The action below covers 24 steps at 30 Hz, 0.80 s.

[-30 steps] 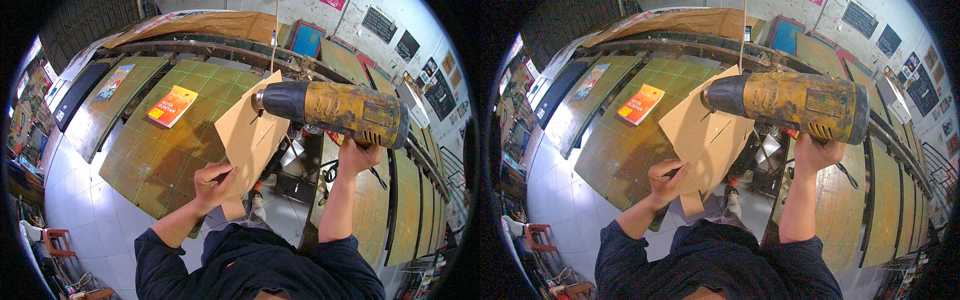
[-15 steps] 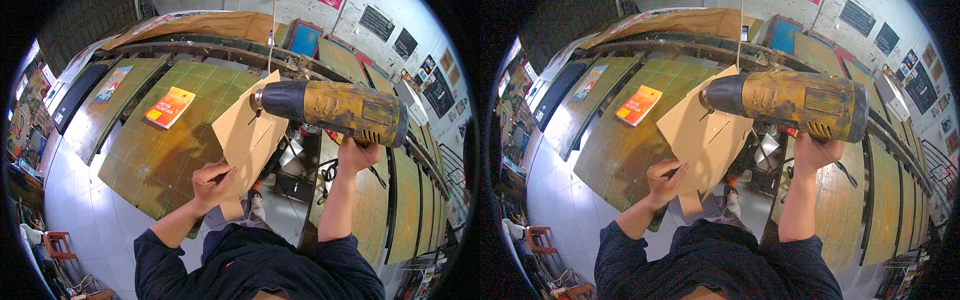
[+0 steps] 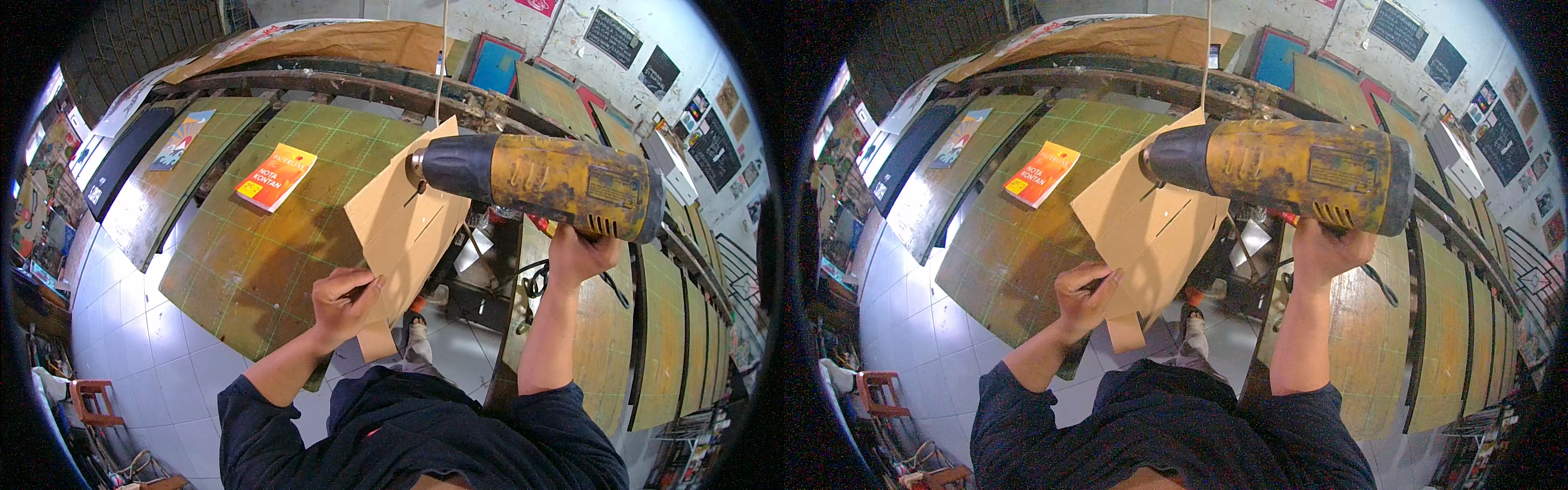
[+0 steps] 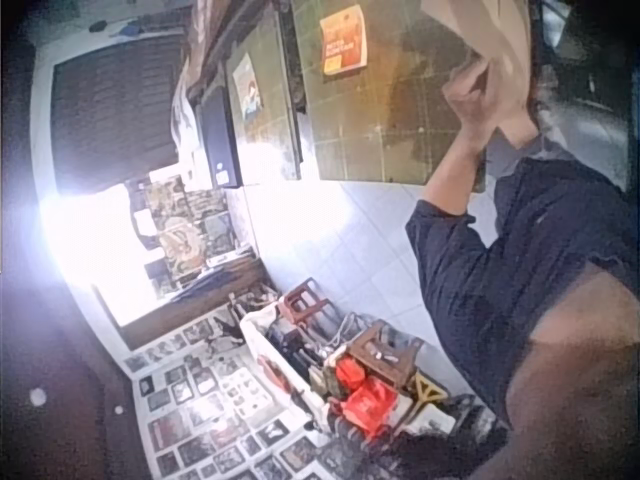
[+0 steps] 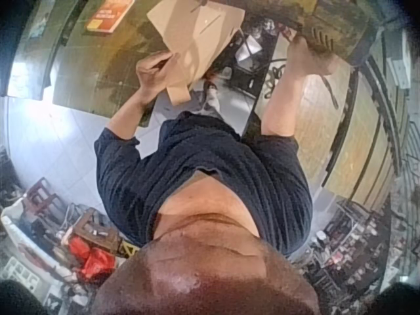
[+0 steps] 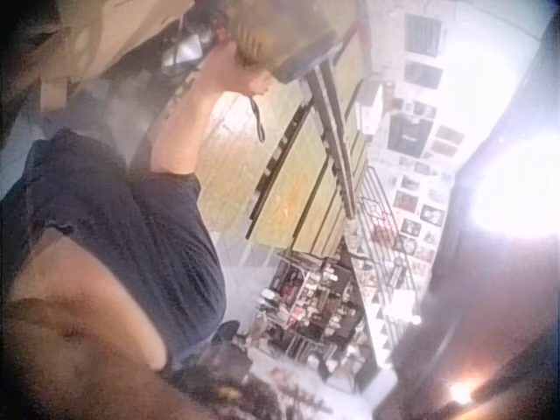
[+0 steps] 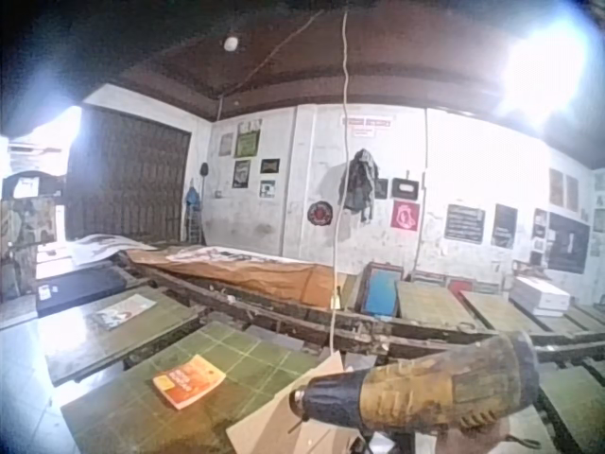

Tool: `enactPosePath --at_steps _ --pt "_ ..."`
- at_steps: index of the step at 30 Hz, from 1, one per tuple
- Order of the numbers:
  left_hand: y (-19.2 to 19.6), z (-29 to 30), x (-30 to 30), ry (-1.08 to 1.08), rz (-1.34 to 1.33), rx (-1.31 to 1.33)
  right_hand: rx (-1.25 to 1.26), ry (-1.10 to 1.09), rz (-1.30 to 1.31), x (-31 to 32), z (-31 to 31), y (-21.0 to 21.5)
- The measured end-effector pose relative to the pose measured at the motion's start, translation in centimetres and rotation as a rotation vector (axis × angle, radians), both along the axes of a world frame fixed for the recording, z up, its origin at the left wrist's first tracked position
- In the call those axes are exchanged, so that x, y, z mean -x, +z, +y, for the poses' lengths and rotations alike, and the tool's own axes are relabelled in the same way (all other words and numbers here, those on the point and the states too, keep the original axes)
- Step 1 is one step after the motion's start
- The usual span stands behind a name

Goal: The person uses a heat gun to apply heat to a cardboard piece, then applies glue to specific areas of the cardboard. The person repeats the heating and gluing process on the same cardboard piece.

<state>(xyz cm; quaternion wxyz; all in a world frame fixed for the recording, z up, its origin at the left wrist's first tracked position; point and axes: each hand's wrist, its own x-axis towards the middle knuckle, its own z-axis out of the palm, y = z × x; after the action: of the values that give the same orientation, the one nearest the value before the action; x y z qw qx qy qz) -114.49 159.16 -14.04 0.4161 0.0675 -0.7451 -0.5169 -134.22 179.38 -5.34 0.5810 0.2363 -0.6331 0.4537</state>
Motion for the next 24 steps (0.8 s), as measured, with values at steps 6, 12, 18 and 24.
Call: enactPosePath --at_steps 6,12,18,24 --pt "0.0 0.0 0.2 0.006 0.051 0.021 -0.005 0.02 0.012 0.0 -0.1 0.0" --pt "0.0 -0.1 -0.1 0.017 0.004 0.016 0.027 -0.114 0.005 0.5 0.3 0.2" --pt "0.0 -0.2 -0.1 -0.002 -0.003 0.016 0.017 -0.346 -0.073 0.8 1.2 0.6" --pt "0.1 -0.1 0.0 -0.025 0.013 0.053 0.028 -0.413 -0.03 1.0 1.4 1.1"
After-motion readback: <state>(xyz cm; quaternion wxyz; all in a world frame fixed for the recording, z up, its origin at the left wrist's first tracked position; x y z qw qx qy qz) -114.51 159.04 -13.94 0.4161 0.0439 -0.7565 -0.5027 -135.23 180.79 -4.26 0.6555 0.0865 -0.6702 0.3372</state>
